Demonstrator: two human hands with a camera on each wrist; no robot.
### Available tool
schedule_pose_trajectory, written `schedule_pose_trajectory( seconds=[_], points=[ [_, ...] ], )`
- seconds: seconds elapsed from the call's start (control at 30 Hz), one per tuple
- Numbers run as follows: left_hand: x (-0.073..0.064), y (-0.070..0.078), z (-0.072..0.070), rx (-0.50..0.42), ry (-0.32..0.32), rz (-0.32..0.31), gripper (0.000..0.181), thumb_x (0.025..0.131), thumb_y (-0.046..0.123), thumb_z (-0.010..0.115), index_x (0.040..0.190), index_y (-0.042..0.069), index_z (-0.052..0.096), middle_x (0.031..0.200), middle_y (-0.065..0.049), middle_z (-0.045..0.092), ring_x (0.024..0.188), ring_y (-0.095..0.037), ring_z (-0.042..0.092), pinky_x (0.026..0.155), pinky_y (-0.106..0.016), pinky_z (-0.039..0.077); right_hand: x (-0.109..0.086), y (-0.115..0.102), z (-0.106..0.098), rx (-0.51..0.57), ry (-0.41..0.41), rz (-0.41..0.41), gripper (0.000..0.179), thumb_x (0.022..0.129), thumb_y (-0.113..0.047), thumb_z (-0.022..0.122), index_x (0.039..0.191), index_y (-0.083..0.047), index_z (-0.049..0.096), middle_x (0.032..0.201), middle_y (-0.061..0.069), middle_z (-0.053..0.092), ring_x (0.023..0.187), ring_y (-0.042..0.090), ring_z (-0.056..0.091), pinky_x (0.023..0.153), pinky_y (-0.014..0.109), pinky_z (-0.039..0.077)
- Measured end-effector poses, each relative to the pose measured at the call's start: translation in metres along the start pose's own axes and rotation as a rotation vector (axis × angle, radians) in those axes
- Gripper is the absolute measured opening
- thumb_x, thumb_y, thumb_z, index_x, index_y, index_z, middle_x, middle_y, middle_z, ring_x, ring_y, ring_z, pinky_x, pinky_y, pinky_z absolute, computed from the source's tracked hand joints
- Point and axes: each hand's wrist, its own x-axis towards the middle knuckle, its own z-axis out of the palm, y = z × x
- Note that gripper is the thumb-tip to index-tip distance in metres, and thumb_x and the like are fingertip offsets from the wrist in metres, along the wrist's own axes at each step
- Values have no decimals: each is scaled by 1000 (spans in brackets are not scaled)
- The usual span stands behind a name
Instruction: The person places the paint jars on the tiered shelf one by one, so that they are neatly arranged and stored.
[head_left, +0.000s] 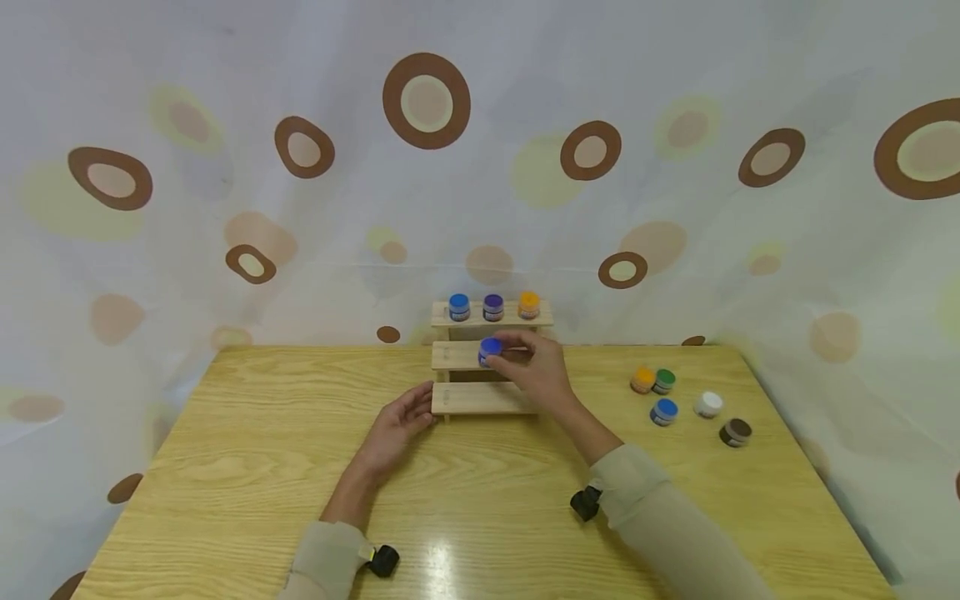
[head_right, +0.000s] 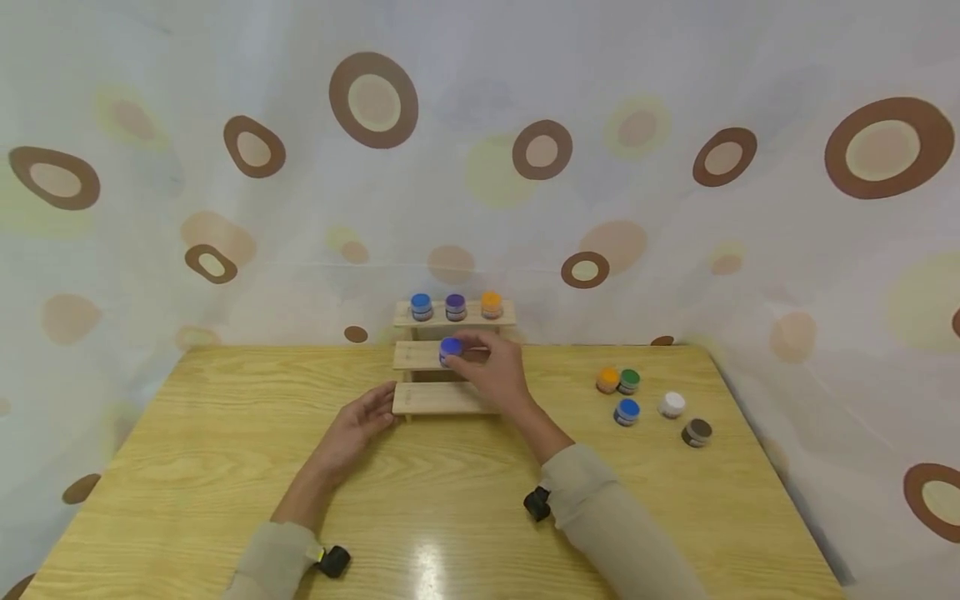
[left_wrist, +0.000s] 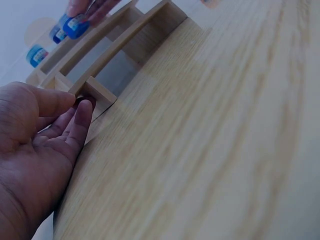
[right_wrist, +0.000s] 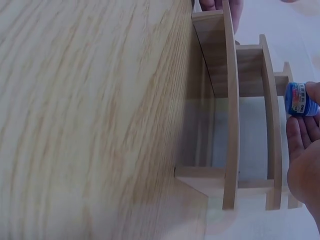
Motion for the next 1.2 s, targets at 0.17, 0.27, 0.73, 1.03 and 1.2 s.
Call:
schedule_pose_trajectory(
  seconds=[0.17,0.27,0.73,1.03,1.2],
  points=[
    [-1,2,-3,15,27,1,56,108,-5,50,162,-2,34,162,-23,41,147,-40,46,110,-29,53,6,-5,14,45,-15,6,39,91,-8,85,128,-1,73,118,21,73,107,36,75,89,29,64],
    [-2,2,-4,12,21,-6,57,109,-5,50,163,-2,32,163,-24,40,147,-40,45,111,-30,52,7,-7,21,59,-24,15,41,92,-8,84,129,1,72,119,22,72,109,38,74,91,31,63],
    [-2,1,0,-19,19,-23,57,108,-7,48,163,-4,32,164,-25,39,147,-39,45,109,-27,53,9,-2,35,49,-22,45,35,92,-5,83,126,-3,73,118,14,72,110,30,75,89,28,64],
    [0,4,1,-34,9,-12,56,108,-7,48,163,-4,32,164,-24,40,148,-39,45,109,-27,53,14,-3,39,32,-23,38,36,92,-4,83,126,-2,73,118,15,72,111,30,74,88,27,63],
    [1,2,3,-48,11,-4,56,108,-9,47,162,-4,33,162,-25,41,146,-39,46,108,-25,53,13,-7,41,32,-27,45,36,92,-3,82,126,-1,73,120,16,72,111,32,74,88,28,64]
  ],
)
